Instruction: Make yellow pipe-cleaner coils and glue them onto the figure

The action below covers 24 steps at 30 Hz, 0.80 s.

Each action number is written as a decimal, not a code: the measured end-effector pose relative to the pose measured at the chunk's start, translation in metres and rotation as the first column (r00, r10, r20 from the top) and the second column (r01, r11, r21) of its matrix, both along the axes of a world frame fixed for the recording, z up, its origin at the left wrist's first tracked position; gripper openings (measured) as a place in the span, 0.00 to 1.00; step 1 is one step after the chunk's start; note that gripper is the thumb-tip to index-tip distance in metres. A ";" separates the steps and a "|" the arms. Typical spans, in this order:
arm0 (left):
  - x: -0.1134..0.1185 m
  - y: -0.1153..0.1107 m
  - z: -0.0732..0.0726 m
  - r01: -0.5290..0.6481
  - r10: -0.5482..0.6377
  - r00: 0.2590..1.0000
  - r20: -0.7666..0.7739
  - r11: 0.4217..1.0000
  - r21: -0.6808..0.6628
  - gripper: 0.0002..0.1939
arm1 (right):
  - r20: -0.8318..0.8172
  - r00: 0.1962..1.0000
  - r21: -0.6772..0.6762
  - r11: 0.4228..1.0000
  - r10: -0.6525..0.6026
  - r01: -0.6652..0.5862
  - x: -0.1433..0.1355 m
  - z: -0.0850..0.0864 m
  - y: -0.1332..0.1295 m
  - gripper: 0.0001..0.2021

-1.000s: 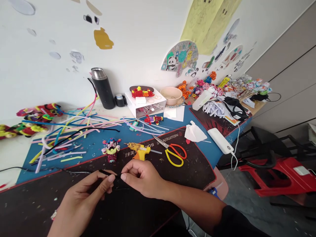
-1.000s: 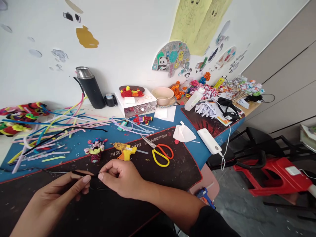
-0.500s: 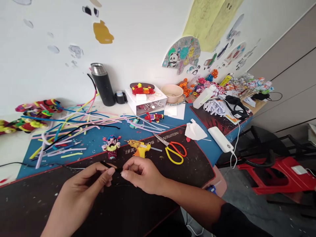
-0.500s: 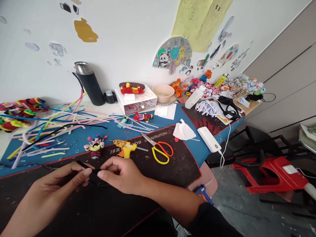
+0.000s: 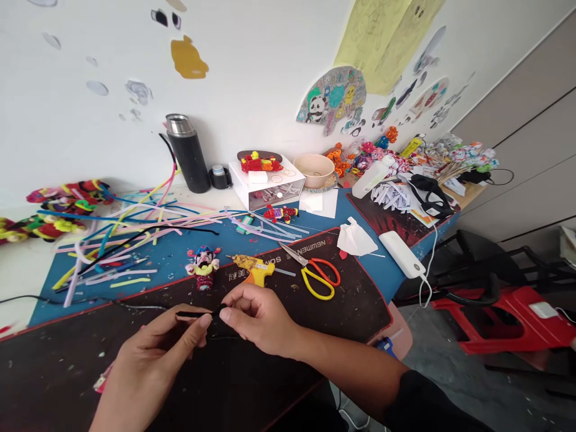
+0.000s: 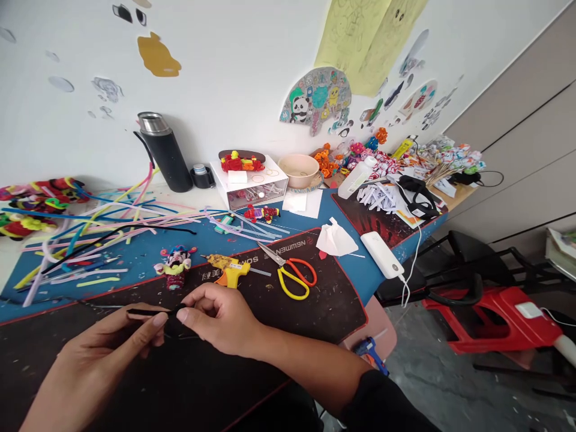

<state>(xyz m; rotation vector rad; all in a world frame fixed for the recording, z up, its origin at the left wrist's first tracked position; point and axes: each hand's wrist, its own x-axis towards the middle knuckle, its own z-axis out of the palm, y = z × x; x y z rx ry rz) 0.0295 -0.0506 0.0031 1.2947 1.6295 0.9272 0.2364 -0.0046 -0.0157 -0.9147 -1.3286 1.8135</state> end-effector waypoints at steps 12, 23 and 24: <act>-0.001 -0.001 -0.001 0.050 -0.048 0.998 -0.049 0.998 0.048 0.25 | 0.170 0.985 0.149 0.986 0.042 -0.067 0.007 0.005 0.001 0.20; 0.006 0.017 0.016 0.136 -0.119 0.981 -0.156 0.985 0.105 0.22 | 0.212 0.975 0.137 0.987 0.058 -0.088 0.011 0.004 0.005 0.20; 0.006 0.015 0.014 0.126 -0.114 0.984 -0.135 0.988 0.084 0.24 | 0.204 0.977 0.115 0.990 0.062 -0.087 0.012 0.004 0.004 0.21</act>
